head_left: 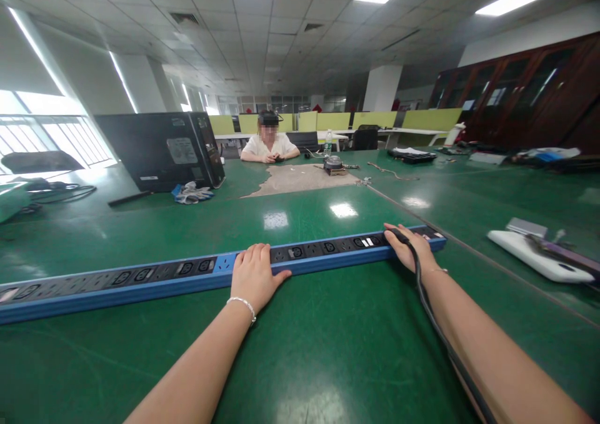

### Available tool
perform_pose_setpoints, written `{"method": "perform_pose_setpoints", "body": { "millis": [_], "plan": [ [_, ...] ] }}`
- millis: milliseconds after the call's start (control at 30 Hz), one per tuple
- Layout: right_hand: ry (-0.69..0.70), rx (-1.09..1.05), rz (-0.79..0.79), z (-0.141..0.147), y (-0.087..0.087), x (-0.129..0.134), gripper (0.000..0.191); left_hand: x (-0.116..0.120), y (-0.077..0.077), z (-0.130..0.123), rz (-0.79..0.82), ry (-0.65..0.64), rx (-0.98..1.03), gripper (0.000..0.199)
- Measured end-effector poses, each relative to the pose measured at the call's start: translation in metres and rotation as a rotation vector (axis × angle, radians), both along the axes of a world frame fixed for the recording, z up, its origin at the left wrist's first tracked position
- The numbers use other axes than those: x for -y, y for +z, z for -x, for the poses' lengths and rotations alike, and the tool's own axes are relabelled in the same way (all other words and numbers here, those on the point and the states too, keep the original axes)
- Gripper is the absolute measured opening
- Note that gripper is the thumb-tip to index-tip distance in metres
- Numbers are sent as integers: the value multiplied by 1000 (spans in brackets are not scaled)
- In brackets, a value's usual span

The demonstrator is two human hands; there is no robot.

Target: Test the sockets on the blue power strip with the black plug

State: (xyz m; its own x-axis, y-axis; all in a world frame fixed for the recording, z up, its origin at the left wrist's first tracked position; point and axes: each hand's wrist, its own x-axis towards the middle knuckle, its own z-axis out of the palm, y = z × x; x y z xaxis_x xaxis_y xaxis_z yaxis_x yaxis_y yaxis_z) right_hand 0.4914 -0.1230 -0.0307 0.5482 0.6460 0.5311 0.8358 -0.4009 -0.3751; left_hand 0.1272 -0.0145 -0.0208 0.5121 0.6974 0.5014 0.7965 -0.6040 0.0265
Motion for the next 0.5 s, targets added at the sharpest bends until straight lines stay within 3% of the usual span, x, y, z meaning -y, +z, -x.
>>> {"method": "perform_pose_setpoints", "body": {
  "millis": [133, 233, 400, 500],
  "plan": [
    [-39, 27, 17, 6, -2, 4, 40, 0, 0, 0, 9, -8, -1, 63],
    [-48, 18, -54, 10, -5, 2, 39, -1, -1, 0, 3, -9, -1, 63],
    [32, -104, -338, 14, -4, -5, 35, -1, -2, 1, -19, -9, -7, 64],
    [11, -198, -583, 8, 4, 1, 44, 0, -1, 1, -20, -8, -6, 64]
  ]
}}
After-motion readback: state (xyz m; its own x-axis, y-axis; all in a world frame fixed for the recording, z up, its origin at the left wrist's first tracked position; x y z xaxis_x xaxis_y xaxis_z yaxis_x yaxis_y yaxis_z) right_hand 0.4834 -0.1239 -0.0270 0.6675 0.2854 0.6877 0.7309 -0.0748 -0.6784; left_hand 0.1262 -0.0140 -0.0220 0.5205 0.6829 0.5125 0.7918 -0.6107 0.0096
